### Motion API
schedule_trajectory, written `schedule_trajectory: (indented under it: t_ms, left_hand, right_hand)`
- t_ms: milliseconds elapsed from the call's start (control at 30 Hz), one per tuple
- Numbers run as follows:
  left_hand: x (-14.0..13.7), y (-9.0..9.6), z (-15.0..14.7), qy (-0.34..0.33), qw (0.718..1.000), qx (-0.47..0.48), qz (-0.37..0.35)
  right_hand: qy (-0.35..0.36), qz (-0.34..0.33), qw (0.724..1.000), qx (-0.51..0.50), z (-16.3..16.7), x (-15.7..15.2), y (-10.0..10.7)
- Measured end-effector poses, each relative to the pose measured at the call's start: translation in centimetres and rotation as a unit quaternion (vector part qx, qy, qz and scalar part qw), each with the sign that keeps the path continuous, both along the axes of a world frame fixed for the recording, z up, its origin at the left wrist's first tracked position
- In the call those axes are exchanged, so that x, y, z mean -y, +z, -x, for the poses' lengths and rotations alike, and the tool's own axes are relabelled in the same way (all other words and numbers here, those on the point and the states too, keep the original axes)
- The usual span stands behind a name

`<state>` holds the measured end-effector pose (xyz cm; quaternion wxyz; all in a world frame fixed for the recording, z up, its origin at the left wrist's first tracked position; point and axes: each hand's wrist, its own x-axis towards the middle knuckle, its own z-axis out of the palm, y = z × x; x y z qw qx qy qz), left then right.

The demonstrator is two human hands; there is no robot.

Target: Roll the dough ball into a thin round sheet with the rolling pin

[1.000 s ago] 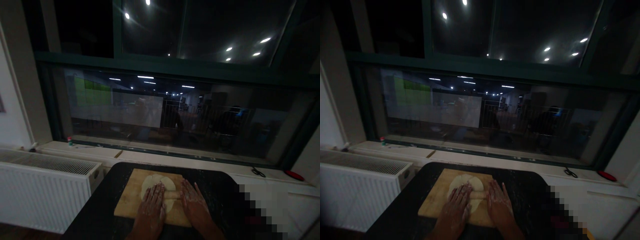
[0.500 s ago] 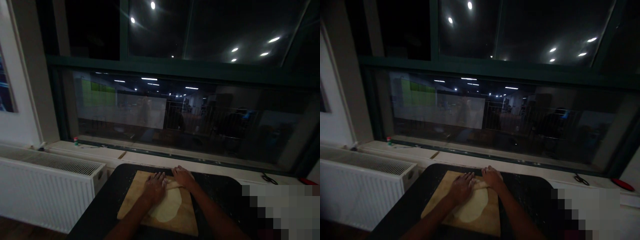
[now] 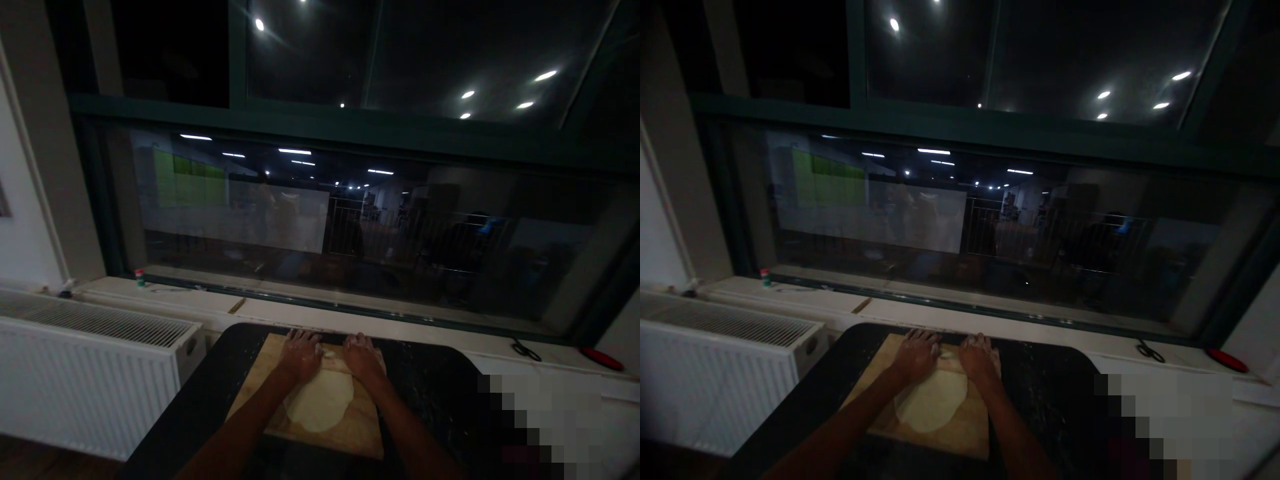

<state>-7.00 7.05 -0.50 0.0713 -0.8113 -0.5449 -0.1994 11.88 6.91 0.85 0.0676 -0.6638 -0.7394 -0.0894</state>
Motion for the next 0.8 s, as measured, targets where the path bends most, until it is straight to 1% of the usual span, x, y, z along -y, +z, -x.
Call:
schedule_trajectory:
  t_ms: [133,233,333,400,433,500,667,733,800]
  left_hand:
    - [1.1,-0.6,0.2,-0.020,1.000,0.008,-0.014]
    - [2.1,-1.2,0.6,-0.036,0.999,0.007,-0.022]
    - [3.3,-1.9,1.4,-0.066,0.997,-0.002,-0.035]
    - [3.9,-2.3,1.8,-0.083,0.995,-0.010,-0.044]
    - [4.1,-2.5,1.9,-0.085,0.995,-0.012,-0.046]
    - [4.3,-2.5,1.9,-0.079,0.996,-0.011,-0.041]
    - [3.9,-1.4,1.0,-0.054,0.999,0.001,-0.011]
    - [3.3,-0.9,0.7,-0.040,0.999,-0.003,0.004]
    - [2.5,-0.5,0.5,-0.032,0.999,-0.010,0.014]
  right_hand:
    - [-0.030,0.020,0.999,-0.012,0.6,2.6,0.4]
    - [-0.049,0.031,0.998,-0.026,1.1,4.9,0.2]
    - [-0.052,-0.003,0.997,-0.051,1.6,6.8,-0.6]
    - [-0.045,-0.032,0.996,-0.066,1.7,7.4,-1.3]
    - [-0.041,-0.040,0.996,-0.071,1.8,7.4,-1.6]
    - [-0.035,-0.035,0.996,-0.073,1.7,6.8,-1.9]
    - [-0.028,0.019,0.998,-0.055,1.2,3.8,-1.3]
    - [-0.003,0.036,0.999,-0.035,0.8,2.6,-0.8]
    - [0.037,0.035,0.999,-0.009,0.4,1.3,-0.4]
